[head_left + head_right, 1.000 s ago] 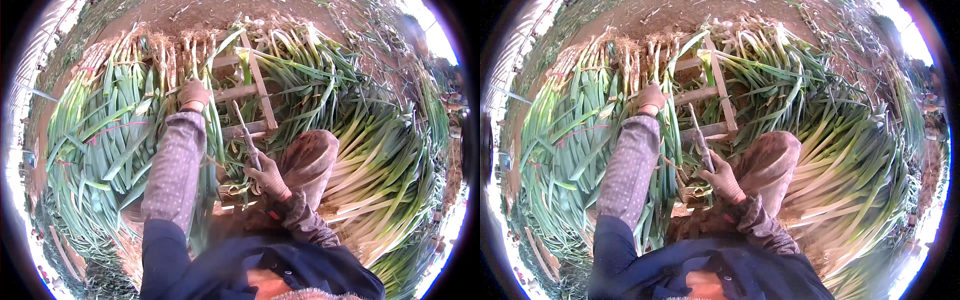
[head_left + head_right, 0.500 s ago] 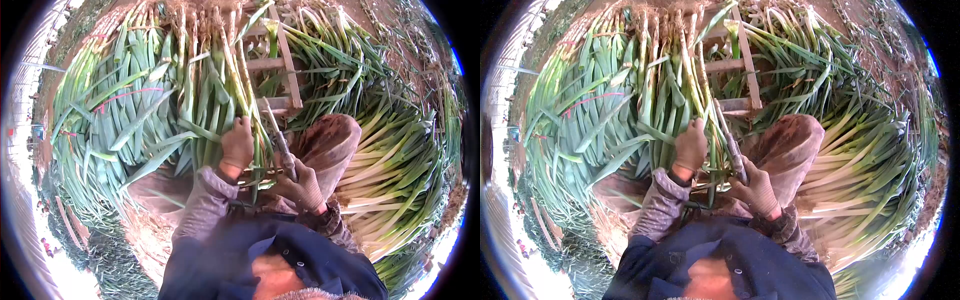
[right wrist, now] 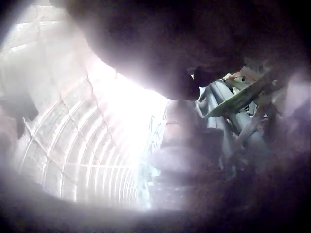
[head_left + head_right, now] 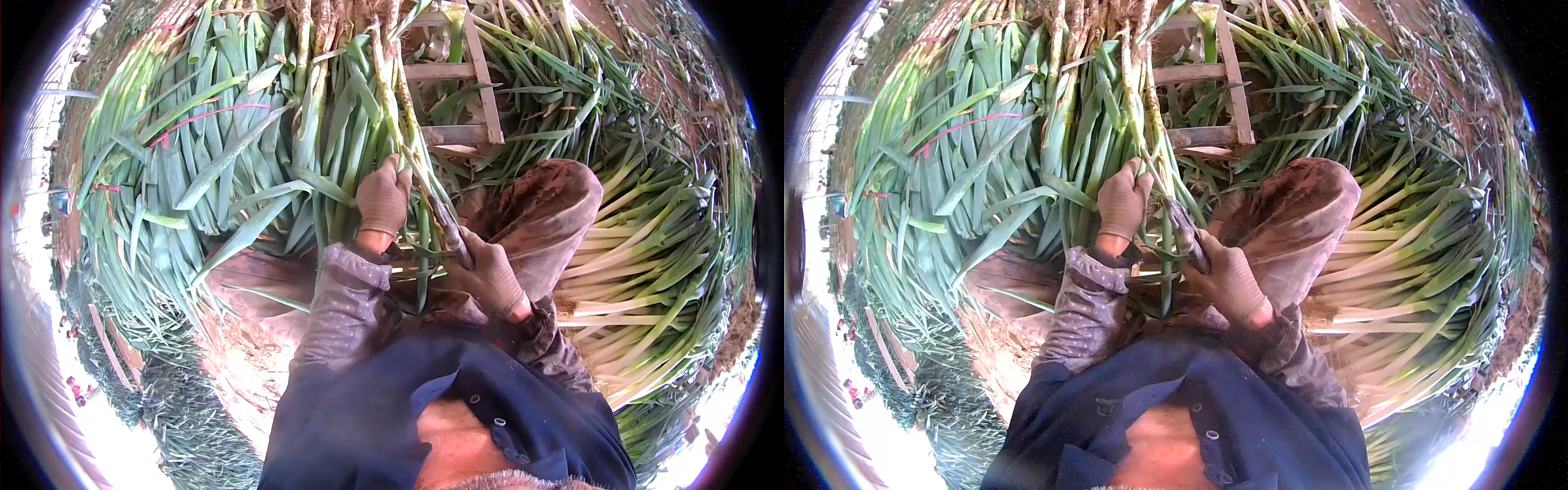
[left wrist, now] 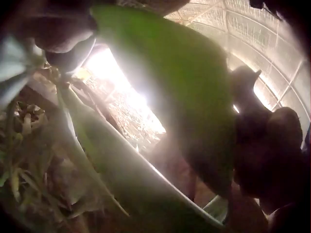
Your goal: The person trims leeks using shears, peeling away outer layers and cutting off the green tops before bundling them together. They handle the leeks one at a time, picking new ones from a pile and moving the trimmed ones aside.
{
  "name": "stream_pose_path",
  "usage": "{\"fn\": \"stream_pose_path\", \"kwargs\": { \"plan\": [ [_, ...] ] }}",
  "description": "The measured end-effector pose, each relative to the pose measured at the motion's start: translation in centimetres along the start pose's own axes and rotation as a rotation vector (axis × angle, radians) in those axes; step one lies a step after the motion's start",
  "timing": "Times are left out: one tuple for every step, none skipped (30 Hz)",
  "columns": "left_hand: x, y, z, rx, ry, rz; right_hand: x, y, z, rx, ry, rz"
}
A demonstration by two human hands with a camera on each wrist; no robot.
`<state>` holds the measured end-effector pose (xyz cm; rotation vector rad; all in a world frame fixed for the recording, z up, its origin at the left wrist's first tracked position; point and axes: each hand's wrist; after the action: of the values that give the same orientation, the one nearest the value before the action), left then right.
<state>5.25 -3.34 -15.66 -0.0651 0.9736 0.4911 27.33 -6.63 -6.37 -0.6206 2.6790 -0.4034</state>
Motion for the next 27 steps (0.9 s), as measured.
{"fn": "stream_pose_path", "kwargs": {
  "plan": [
    [0.0, 0.0, 0.0, 0.0, 0.016, -0.003, 0.4, 0.6, 0.8, -0.024, -0.024, 0.011],
    [0.0, 0.1, 0.1, 0.001, 0.032, -0.006, 0.7, 1.3, 1.4, -0.049, -0.048, 0.023],
    [-0.4, -0.1, 0.5, 0.008, 0.056, -0.001, 0.7, 2.1, 1.6, -0.06, -0.107, 0.024],
    [-0.6, -0.3, 0.7, 0.014, 0.075, -0.01, 0.9, 2.8, 2.1, -0.085, -0.102, 0.034],
    [-0.8, -0.4, 0.7, 0.02, 0.094, -0.018, 1.1, 3.4, 2.6, -0.11, -0.097, 0.044],
    [-0.8, -0.3, 0.8, 0.025, 0.113, -0.025, 1.2, 4.0, 2.6, -0.136, -0.092, 0.054],
    [-0.9, -0.2, 1.0, 0.015, 0.144, -0.049, 1.2, 4.3, 1.8, -0.064, -0.076, 0.043],
    [-0.9, -0.3, 1.0, 0.012, 0.138, -0.044, 1.2, 4.7, 1.9, -0.091, -0.101, 0.042],
    [-0.9, -0.3, 1.1, 0.009, 0.131, -0.039, 1.3, 5.2, 2.3, -0.118, -0.126, 0.043],
    [-0.9, -0.3, 1.1, 0.007, 0.124, -0.032, 1.4, 5.7, 2.6, -0.147, -0.151, 0.044],
    [-0.9, -0.3, 1.1, 0.007, 0.124, -0.033, 1.5, 6.0, 2.6, -0.121, -0.16, 0.04],
    [-1.0, -0.3, 1.1, 0.006, 0.126, -0.033, 1.7, 6.4, 2.5, -0.096, -0.169, 0.035],
    [-1.0, -0.3, 1.1, 0.006, 0.127, -0.032, 1.9, 6.9, 2.4, -0.073, -0.177, 0.029],
    [-1.0, -0.3, 1.2, -0.011, 0.118, -0.035, 2.3, 7.6, 2.7, -0.138, -0.193, 0.066],
    [-1.0, -0.3, 1.1, -0.025, 0.109, -0.037, 2.6, 8.4, 2.7, -0.204, -0.208, 0.105],
    [-1.0, -0.3, 1.1, -0.038, 0.098, -0.039, 2.8, 9.2, 2.5, -0.268, -0.223, 0.146],
    [-0.7, -0.3, 0.6, -0.03, 0.129, -0.034, 2.6, 9.7, 2.2, -0.201, -0.189, 0.12],
    [-0.8, -0.2, 0.8, -0.036, 0.133, -0.041, 2.8, 10.6, 2.1, -0.203, -0.187, 0.132],
    [-0.9, -0.1, 1.0, -0.044, 0.137, -0.048, 2.9, 11.5, 2.2, -0.203, -0.186, 0.143],
    [-1.0, -0.1, 1.2, -0.052, 0.141, -0.055, 3.1, 12.5, 2.2, -0.204, -0.185, 0.154],
    [-0.9, -0.1, 1.1, -0.032, 0.125, -0.028, 3.2, 13.3, 1.8, -0.233, -0.192, 0.186],
    [-0.9, -0.2, 1.1, -0.018, 0.125, -0.018, 3.2, 14.3, 1.7, -0.24, -0.216, 0.182],
    [-0.9, -0.3, 1.1, -0.005, 0.124, -0.008, 3.3, 15.3, 1.7, -0.246, -0.24, 0.177],
    [-1.0, -0.3, 1.1, 0.009, 0.124, 0.001, 3.4, 16.2, 1.7, -0.252, -0.263, 0.173],
    [-0.8, -0.4, 0.8, 0.015, 0.133, 0.0, 3.6, 17.1, 1.6, -0.298, -0.248, 0.209],
    [-0.8, -0.3, 0.8, 0.015, 0.139, 0.004, 3.7, 18.1, 1.5, -0.293, -0.267, 0.211],
    [-0.7, -0.3, 0.8, 0.015, 0.145, 0.007, 3.7, 19.1, 1.2, -0.288, -0.285, 0.213]
  ]
}}
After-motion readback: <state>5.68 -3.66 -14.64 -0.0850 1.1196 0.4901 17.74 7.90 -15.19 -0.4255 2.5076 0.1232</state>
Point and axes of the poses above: each hand's wrist, its own y-axis towards the middle knuckle, its own x-axis out of the palm, z = x × y, and after that the axes turned 10 degrees about z, right-handed
